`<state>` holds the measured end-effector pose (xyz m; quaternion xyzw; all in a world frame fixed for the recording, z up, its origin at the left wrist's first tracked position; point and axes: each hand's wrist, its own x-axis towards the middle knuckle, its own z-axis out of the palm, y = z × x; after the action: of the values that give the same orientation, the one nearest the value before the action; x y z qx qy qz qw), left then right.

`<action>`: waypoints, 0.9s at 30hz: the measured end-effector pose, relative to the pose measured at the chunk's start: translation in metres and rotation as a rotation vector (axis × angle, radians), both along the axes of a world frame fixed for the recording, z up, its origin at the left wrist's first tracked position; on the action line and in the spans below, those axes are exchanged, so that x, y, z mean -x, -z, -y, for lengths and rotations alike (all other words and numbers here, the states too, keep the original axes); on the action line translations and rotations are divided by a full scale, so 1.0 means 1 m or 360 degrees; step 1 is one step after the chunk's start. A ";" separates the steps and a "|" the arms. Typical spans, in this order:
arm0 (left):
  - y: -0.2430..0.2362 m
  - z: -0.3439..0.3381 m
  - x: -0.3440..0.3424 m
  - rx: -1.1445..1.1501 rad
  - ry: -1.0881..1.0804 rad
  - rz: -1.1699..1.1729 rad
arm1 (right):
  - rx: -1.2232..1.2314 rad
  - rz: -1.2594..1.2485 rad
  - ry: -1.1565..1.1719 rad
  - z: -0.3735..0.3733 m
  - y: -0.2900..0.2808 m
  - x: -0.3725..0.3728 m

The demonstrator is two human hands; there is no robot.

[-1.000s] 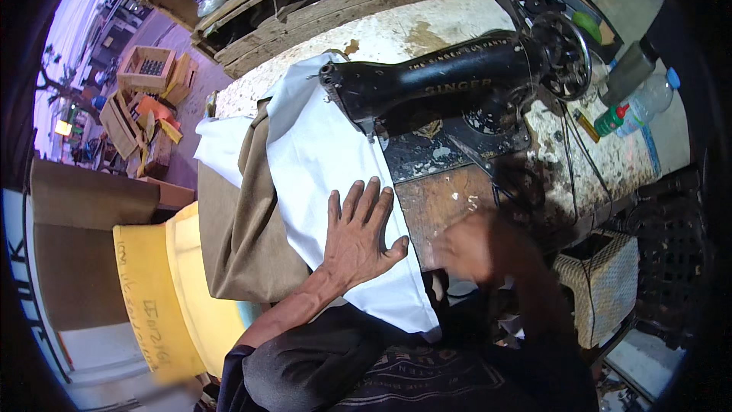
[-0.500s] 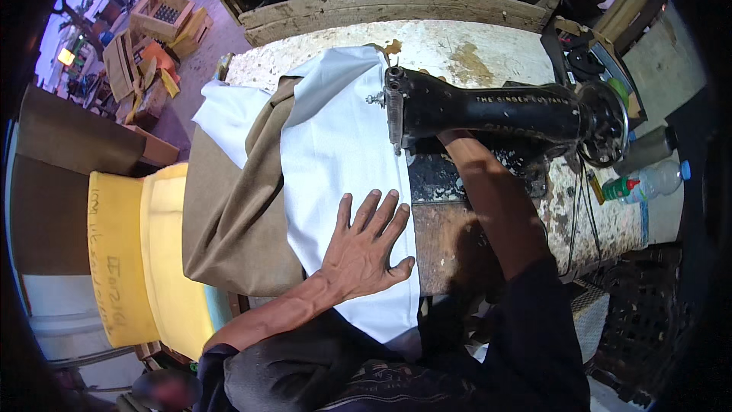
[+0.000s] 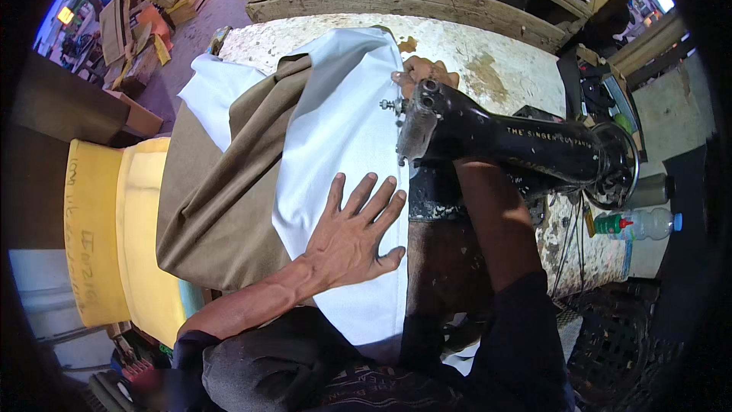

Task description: The person operates a manual sewing machine to stitch together beige and white fabric pieces. They guide the fabric under the needle, trim threads with scissors, and then fit the sewn cover onto a yellow foam cushion.

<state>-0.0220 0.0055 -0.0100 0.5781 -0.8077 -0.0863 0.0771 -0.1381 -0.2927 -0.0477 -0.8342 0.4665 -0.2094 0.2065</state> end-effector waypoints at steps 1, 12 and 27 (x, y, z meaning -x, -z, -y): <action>0.000 0.002 -0.001 0.0027 0.0003 -0.0002 | -0.0009 -0.0062 0.0049 0.002 -0.006 -0.005; 0.001 0.036 -0.017 0.0263 0.0175 -0.0049 | 0.0064 -0.0199 0.0340 0.018 -0.026 -0.031; 0.017 0.067 -0.032 0.0545 0.0381 -0.0287 | 0.0024 -0.0330 0.0426 0.063 -0.018 -0.042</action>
<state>0.0101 -0.0618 -0.0266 0.4467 -0.8632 -0.0079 0.2352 -0.0959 -0.3553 -0.0301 -0.7832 0.5907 -0.1515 0.1213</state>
